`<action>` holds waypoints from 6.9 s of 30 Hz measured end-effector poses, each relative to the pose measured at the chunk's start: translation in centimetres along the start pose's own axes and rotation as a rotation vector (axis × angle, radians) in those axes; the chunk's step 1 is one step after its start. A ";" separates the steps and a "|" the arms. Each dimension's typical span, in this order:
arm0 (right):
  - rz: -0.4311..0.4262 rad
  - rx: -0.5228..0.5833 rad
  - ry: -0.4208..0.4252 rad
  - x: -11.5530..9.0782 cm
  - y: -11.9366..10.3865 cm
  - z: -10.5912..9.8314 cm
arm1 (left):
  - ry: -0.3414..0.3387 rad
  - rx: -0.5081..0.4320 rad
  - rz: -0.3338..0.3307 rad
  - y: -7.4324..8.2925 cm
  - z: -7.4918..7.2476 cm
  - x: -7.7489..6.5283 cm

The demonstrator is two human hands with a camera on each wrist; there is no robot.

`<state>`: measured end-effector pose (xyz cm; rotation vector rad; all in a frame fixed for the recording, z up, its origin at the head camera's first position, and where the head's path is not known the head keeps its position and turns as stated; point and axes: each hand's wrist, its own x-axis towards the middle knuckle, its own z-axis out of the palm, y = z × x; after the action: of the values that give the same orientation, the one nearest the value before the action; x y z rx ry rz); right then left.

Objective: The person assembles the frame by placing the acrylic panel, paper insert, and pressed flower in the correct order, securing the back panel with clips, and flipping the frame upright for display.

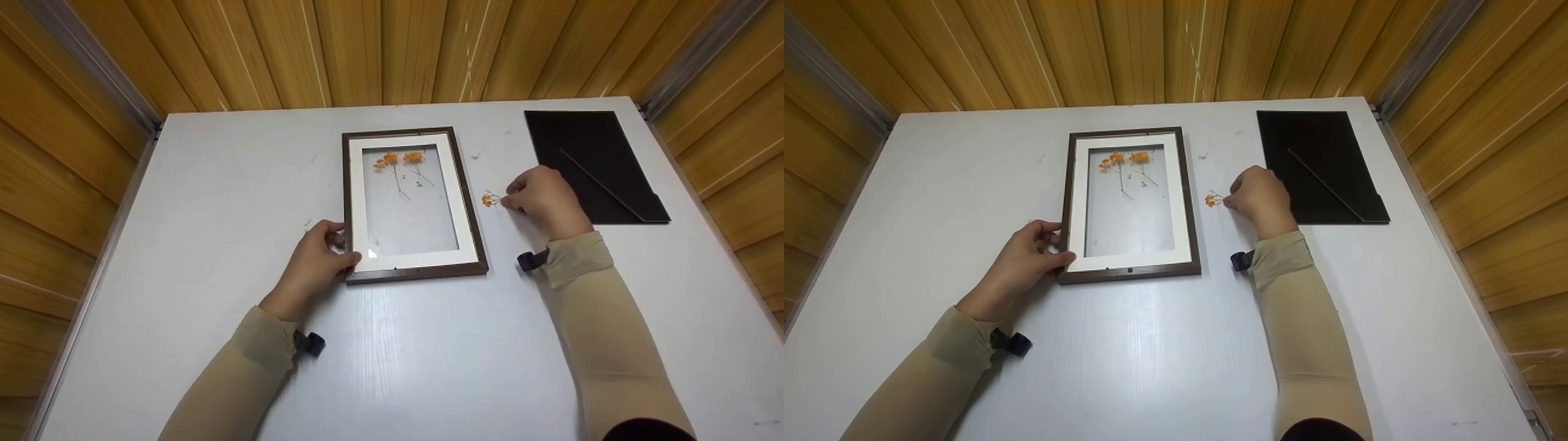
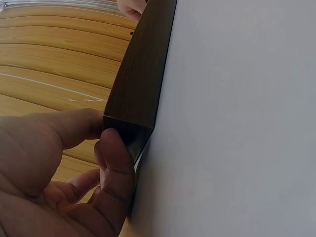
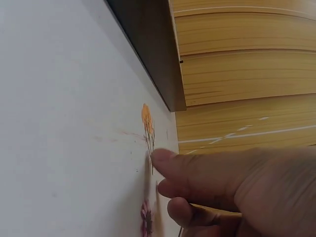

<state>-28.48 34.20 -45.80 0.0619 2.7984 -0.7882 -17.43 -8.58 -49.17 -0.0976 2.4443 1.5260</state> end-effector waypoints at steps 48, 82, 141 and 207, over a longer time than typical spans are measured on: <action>-0.104 -0.121 -0.060 -4.5 -10.4 4.0 | 0.000 -0.020 0.006 -0.2 0.1 -0.2; -0.066 -0.081 -0.015 -3.8 -11.8 6.9 | 0.033 0.038 0.022 0.2 0.3 0.0; -0.193 0.081 0.079 -2.3 5.7 0.1 | 0.025 0.035 0.020 -0.1 0.2 -0.1; -0.142 0.085 -0.015 -2.3 4.9 -0.5 | 0.026 0.026 0.012 0.4 -0.2 -0.3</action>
<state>-25.87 38.72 -47.40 -0.1294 2.7786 -0.9357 -17.22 -8.61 -48.62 -0.0990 2.4885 1.5064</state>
